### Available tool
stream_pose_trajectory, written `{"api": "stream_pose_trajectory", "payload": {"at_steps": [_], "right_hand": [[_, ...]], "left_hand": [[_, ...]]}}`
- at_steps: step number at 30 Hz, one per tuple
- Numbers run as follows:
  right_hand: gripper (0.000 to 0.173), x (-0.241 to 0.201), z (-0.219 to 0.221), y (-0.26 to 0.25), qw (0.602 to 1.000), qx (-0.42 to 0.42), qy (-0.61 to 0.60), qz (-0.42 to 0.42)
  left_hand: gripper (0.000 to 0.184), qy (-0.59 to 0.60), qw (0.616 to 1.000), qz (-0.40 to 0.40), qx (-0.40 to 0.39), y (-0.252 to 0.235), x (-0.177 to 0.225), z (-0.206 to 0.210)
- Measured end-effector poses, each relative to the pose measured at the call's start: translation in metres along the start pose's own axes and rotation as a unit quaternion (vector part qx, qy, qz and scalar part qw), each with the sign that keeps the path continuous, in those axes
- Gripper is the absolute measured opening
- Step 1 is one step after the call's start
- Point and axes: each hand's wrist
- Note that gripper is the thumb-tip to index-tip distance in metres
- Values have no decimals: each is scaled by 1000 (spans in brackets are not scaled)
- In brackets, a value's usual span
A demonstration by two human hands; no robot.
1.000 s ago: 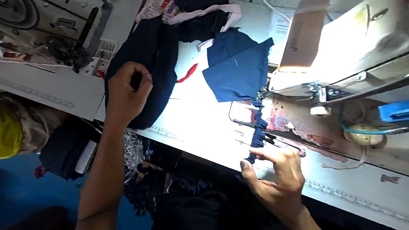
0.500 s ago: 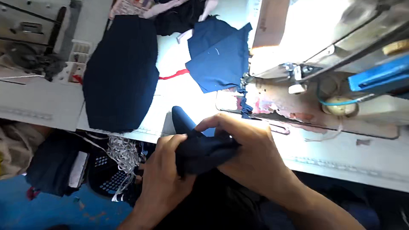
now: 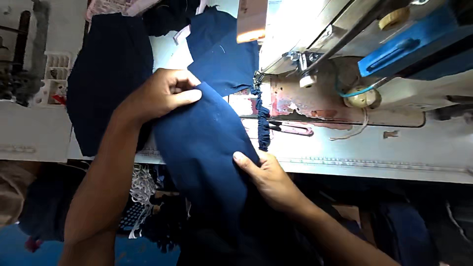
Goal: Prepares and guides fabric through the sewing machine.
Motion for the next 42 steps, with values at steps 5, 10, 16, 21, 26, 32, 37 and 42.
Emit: {"api": "stream_pose_trajectory", "payload": {"at_steps": [5,10,16,21,26,32,37,42], "right_hand": [[21,21,2,16,1000,3,-7,-5],[29,22,6,20,998,34,55,15],[30,24,13,26,990,23,135,-28],[31,10,27,38,960,-103,-250,76],[32,29,25,24,953,73,-237,171],[27,38,20,30,983,62,-126,115],[29,47,16,35,991,28,132,-11],[26,45,17,33,976,31,192,-94]], "left_hand": [[10,40,998,30,-39,-28,-10,14],[13,45,998,31,-38,-26,-4,10],[11,30,998,16,-56,-19,0,-1],[13,-75,987,67,-127,-43,13,-15],[27,-406,903,91,-107,-80,19,31],[32,-288,957,-28,13,-33,30,117],[69,-359,922,-126,-74,-30,33,131],[31,-322,933,-120,-104,-36,40,118]]}}
Point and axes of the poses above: each hand's wrist, its own y-axis away from the middle knuckle, its own z-axis out of the palm, x = y × z, and after that the axes turned 5 degrees about -y, right-handed
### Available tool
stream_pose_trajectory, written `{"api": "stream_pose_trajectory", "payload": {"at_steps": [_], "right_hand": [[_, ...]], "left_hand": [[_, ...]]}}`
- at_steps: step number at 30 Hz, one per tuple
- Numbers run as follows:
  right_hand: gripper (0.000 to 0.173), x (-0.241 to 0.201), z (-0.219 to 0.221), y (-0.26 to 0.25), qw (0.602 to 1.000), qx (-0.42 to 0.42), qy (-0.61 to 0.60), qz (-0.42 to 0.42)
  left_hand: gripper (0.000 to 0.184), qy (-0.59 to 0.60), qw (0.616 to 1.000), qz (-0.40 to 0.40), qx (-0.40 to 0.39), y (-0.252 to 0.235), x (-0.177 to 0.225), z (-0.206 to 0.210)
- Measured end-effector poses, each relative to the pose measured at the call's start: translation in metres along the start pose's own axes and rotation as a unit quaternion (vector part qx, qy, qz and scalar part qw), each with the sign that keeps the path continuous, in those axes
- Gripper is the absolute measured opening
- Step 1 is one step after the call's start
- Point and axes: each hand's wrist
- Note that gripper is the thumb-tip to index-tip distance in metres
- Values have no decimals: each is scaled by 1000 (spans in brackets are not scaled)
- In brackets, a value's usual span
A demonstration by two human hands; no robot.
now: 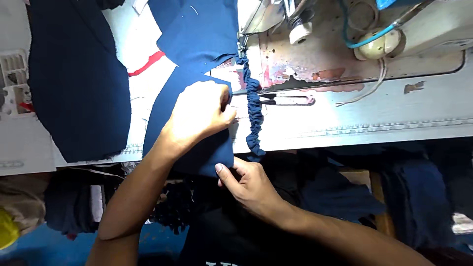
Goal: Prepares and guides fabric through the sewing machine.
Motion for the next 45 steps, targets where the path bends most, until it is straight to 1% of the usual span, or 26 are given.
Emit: {"api": "stream_pose_trajectory", "payload": {"at_steps": [2,4,6,7,8,10,11,13,15,18,21,23,24,25,26,27,28,30,31,32,34,36,39,41,43,45], "right_hand": [[26,1,-1,-1,1000,-7,-11,10],[30,1,-6,0,999,-36,8,28],[42,-3,-16,1,991,-85,97,38],[48,-7,-21,1,983,-99,154,30],[52,-12,-27,2,974,-97,203,14],[54,-20,-35,2,962,-53,266,-43],[51,-24,-38,0,956,-24,282,-77],[40,-28,-42,-7,939,26,312,-144],[30,-29,-43,-15,915,50,347,-199],[33,-24,-39,-25,881,45,411,-230],[30,-11,-39,-29,862,38,461,-207],[30,-9,-45,-33,870,57,450,-192],[31,-12,-50,-38,876,76,439,-185],[36,-16,-55,-45,881,93,430,-173],[42,-20,-60,-54,884,109,426,-159],[50,-24,-66,-64,884,121,428,-145],[57,-27,-70,-75,883,130,431,-131],[64,-30,-77,-91,886,124,434,-109],[64,-31,-80,-96,890,110,433,-96],[60,-32,-82,-99,895,96,426,-89],[44,-35,-87,-104,906,82,405,-86],[33,-38,-90,-111,916,84,388,-63],[35,-40,-101,-132,937,85,338,14],[37,-44,-108,-140,944,66,319,42],[39,-46,-112,-143,934,54,350,44],[41,-43,-113,-146,922,69,381,15]], "left_hand": [[21,67,997,1,22,2,-8,-3],[16,140,990,13,13,5,-17,-5],[16,212,977,32,9,8,-25,-2],[18,240,970,34,15,8,-28,0],[19,266,963,36,22,9,-31,2],[20,318,946,46,32,10,-35,4],[20,342,938,52,33,10,-37,5],[17,380,921,73,35,10,-40,5],[13,392,913,102,37,10,-44,5],[14,370,922,109,45,11,-49,4],[14,324,938,78,95,22,-50,1],[15,220,964,31,147,33,-50,-1],[15,141,975,0,170,38,-50,0],[20,64,982,-26,178,42,-49,2],[34,3,984,-36,172,43,-47,4],[45,-29,984,-24,174,41,-45,6],[50,-40,982,10,186,38,-42,6],[43,-40,973,81,211,29,-32,8],[39,-27,969,106,220,24,-27,11],[37,-14,966,125,226,17,-22,15],[35,1,965,146,220,5,-16,24],[33,6,963,161,214,-4,-16,33],[34,10,964,171,202,-13,-22,35],[34,10,966,170,197,-16,-24,30],[37,13,969,159,189,-22,-22,22],[39,39,971,149,185,-29,-22,17]]}}
Point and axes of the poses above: each hand's wrist, its own y-axis away from the middle knuckle, its own z-axis out of the palm, x = y × z, and after that the axes turned 5 degrees about -y, right-handed
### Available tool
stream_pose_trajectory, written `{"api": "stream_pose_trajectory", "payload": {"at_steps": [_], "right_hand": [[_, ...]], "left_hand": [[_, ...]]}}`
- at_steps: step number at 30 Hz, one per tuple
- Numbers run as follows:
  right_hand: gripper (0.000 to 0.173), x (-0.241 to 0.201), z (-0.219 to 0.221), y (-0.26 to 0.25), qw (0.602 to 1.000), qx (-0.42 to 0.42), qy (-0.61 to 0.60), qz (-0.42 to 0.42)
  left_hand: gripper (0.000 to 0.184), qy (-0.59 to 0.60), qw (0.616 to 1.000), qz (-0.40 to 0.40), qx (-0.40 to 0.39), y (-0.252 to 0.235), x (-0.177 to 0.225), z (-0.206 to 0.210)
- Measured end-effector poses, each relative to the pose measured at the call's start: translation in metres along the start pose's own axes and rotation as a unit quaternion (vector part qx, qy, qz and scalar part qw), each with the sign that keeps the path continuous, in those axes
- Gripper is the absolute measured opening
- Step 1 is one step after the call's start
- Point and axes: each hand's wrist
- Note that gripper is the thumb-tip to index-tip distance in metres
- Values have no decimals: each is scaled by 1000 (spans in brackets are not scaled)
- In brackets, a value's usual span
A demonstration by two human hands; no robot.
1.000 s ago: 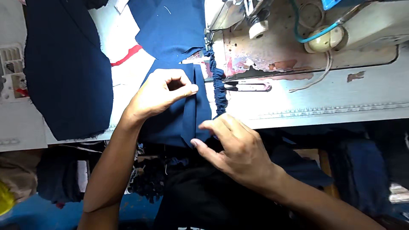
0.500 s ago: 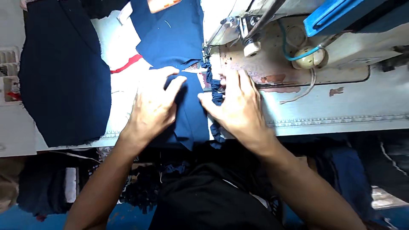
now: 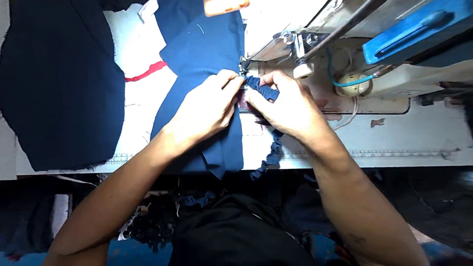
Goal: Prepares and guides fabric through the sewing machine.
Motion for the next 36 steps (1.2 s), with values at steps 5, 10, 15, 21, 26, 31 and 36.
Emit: {"api": "stream_pose_trajectory", "payload": {"at_steps": [5,10,15,21,26,31,36], "right_hand": [[29,8,9,-3,998,44,4,-53],[32,11,5,-6,999,33,-19,-35],[23,14,3,-15,990,17,-131,41],[28,13,3,-11,993,24,-111,36],[27,4,5,20,987,55,24,-152],[30,7,4,1,997,54,-2,-58],[32,12,-1,-11,998,36,-57,5]], "left_hand": [[27,-61,997,-39,18,-5,2,-7],[32,-98,995,-21,22,19,3,10],[32,-43,997,53,40,7,-13,25],[32,-30,997,58,32,-2,-21,22],[30,3,998,46,34,-2,-23,21],[35,-27,998,59,3,-4,-23,19],[37,-32,996,83,-10,-7,-30,16]]}}
Point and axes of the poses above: each hand's wrist, its own y-axis away from the middle knuckle, its own z-axis out of the palm, x = y × z, and after that the axes turned 5 degrees about -y, right-handed
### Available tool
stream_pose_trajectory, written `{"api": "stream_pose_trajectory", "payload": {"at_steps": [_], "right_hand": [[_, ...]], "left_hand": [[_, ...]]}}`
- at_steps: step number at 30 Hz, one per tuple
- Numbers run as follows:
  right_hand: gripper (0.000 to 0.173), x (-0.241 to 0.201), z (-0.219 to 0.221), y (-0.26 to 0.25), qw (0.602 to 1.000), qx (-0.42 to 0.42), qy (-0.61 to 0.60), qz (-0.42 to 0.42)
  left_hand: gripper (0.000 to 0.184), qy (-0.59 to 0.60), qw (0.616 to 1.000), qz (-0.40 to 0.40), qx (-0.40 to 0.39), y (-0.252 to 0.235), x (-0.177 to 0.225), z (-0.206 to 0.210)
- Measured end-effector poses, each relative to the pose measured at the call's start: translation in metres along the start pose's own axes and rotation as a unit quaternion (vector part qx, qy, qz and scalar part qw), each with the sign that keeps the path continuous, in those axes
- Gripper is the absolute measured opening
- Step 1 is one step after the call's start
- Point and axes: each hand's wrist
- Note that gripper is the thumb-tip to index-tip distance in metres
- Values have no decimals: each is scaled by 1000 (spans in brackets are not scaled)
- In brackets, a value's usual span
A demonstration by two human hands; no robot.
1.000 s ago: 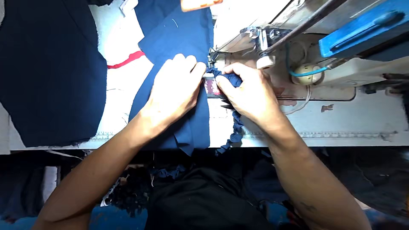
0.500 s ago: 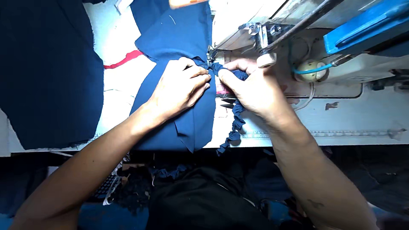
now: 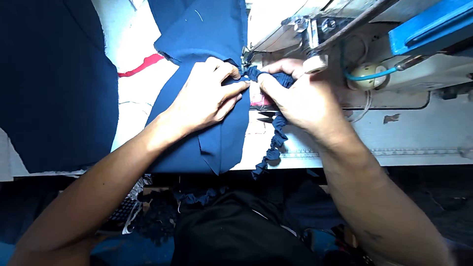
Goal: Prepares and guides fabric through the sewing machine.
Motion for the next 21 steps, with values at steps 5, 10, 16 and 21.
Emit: {"api": "stream_pose_trajectory", "payload": {"at_steps": [5,10,16,21], "right_hand": [[26,-10,2,22,996,-1,32,-88],[32,-10,13,41,971,-18,138,-195],[32,-14,15,45,971,-19,160,-178],[34,-15,19,45,972,-24,166,-162]], "left_hand": [[35,22,1000,-10,11,0,0,0],[45,86,994,-74,0,-3,1,-6],[35,60,997,-48,31,1,-3,2],[34,74,996,-44,37,2,1,-12]]}}
Point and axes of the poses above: each hand's wrist, its own y-axis away from the middle knuckle, its own z-axis out of the palm, x = y × z, and after that the axes turned 5 degrees about -y, right-handed
